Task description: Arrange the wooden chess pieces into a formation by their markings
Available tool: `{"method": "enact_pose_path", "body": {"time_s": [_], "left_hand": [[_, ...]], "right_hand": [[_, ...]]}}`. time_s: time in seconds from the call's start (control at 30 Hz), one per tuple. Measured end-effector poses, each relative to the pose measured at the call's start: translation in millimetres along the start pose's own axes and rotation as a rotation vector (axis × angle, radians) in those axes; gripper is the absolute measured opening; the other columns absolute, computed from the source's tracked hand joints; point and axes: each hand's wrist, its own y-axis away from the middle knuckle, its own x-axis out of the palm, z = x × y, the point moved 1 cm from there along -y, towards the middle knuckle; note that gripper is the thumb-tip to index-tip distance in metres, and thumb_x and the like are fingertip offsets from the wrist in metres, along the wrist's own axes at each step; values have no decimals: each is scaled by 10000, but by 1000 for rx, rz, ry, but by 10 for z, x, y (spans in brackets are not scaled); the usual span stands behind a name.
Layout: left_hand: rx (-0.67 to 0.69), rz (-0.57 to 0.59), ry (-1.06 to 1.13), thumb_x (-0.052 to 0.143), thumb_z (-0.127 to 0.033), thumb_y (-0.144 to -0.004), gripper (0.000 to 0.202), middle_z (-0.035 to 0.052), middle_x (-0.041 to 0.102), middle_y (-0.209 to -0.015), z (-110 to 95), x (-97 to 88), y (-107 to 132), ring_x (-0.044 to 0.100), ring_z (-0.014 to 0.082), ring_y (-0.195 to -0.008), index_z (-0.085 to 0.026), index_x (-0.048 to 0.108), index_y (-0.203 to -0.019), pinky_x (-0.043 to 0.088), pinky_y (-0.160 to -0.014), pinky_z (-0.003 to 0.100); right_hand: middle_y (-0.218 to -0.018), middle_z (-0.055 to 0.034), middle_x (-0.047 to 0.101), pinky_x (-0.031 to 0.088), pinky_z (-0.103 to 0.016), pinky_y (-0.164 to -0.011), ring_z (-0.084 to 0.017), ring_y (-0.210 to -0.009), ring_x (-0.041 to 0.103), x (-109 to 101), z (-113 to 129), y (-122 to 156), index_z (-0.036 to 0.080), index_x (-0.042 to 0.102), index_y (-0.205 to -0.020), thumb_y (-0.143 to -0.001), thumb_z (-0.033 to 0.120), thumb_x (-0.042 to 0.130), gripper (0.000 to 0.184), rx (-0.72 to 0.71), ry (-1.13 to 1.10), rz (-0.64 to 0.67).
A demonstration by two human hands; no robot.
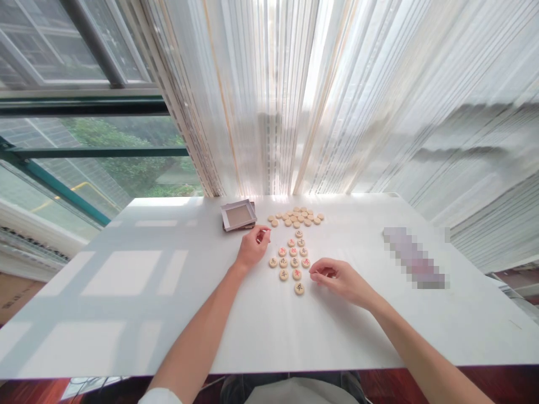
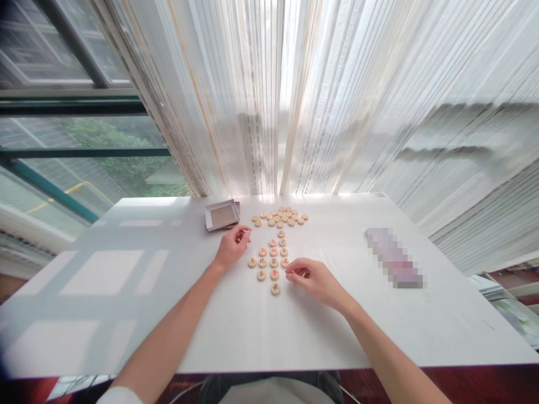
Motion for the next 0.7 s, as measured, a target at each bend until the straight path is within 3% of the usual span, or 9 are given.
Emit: {"method": "enact_pose_path", "body": {"time_s": [0.23, 0.43, 0.7], "left_hand": [[5, 7, -14, 553, -383, -906, 225, 3, 684, -706, 7, 11, 2, 642, 135, -628, -202, 663, -982, 476, -602, 217], [13, 13, -20, 553, -366, -904, 206, 3, 682, -698, -3, 6, 0, 643, 138, -633, -203, 662, -970, 469, -595, 216], [16, 18, -28, 548, -357, -908, 201, 6, 688, -701, -22, 1, 11, 645, 142, -635, -210, 666, -978, 466, -597, 221]], "right_hand": [[-929, -34, 741, 539, -347, -780, -210, -847, 694, 108, -108, 34, 235, 690, -993, -909, 428, 594, 231, 42, 52, -89], [-884, -25, 740, 541, -329, -742, -207, -827, 697, 134, -61, 8, 232, 657, -866, -879, 429, 634, 199, 82, 80, -103], [-832, -19, 725, 524, -325, -687, -204, -768, 671, 164, 9, 3, 236, 631, -830, -856, 451, 634, 216, 88, 118, -167]]}}
